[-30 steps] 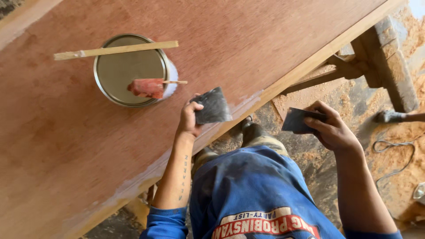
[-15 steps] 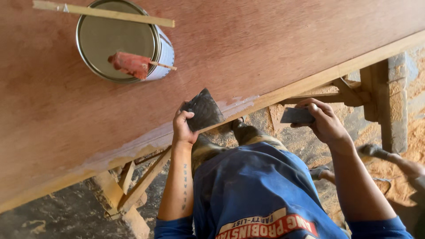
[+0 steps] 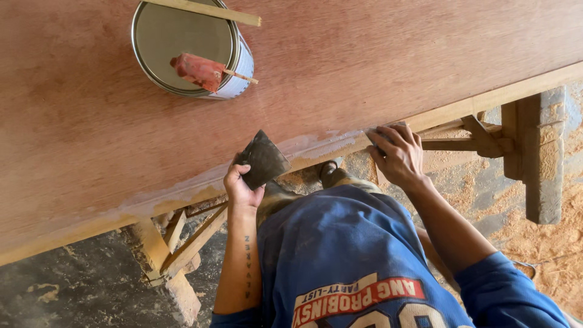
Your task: The person holds a metal spreader with wood filler and presses the filler along the edge seam of a wooden panel resting on sawhorses. They then scoop more filler from a can with the spreader, mix it with a wooden stick, and continue spreading filler along the panel edge.
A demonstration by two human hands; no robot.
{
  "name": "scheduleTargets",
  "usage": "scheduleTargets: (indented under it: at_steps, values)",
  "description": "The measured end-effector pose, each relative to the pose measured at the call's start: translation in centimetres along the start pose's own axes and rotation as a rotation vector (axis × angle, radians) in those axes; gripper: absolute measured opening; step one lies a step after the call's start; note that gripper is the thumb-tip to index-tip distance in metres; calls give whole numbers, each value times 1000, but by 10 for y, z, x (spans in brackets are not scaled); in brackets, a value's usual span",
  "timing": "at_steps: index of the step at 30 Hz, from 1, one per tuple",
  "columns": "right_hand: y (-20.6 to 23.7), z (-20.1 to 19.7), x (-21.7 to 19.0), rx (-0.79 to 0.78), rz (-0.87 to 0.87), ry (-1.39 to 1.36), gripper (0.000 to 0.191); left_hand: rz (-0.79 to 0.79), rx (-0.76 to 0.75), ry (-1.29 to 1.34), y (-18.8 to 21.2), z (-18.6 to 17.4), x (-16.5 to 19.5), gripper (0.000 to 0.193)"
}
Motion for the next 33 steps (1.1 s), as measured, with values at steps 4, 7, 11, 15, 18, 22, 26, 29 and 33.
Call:
scheduleTargets:
  at_steps: [4,7,11,15,18,22,26,29,33]
  values:
    - [5,11,4,-6,-1,64,36,-10,25,-1,3,-6,-2,32]
    - [7,20,4,-22,-24,87,38,0,1,17,4,-5,-4,32]
    - [9,28,7,-63,-6,87,35,-39,41,39,5,-10,-11,38]
    - [10,30,14,-129,70,49,31,20,1,64,7,-9,-5,38]
    - [10,27,16,-139,77,16,28,47,16,93,9,-14,2,37]
    - [6,21,15,-66,16,18,34,58,4,133,9,-19,8,38]
    - [2,25,11,-117,-65,-24,42,10,77,113,7,-24,7,41]
    - [1,28,17,-196,13,-29,42,26,35,128,5,-17,10,40]
    - [-1,28,11,-251,-28,-54,48,51,14,124,6,-10,14,43]
Point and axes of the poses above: each hand's wrist, its own y-axis away from the middle knuckle, its own z-axis out of the palm, x = y × z, the point moved 8 cm from there along -y, towards the middle knuckle, and after that the axes turned 15 degrees about -y, right-handed, at the moved point
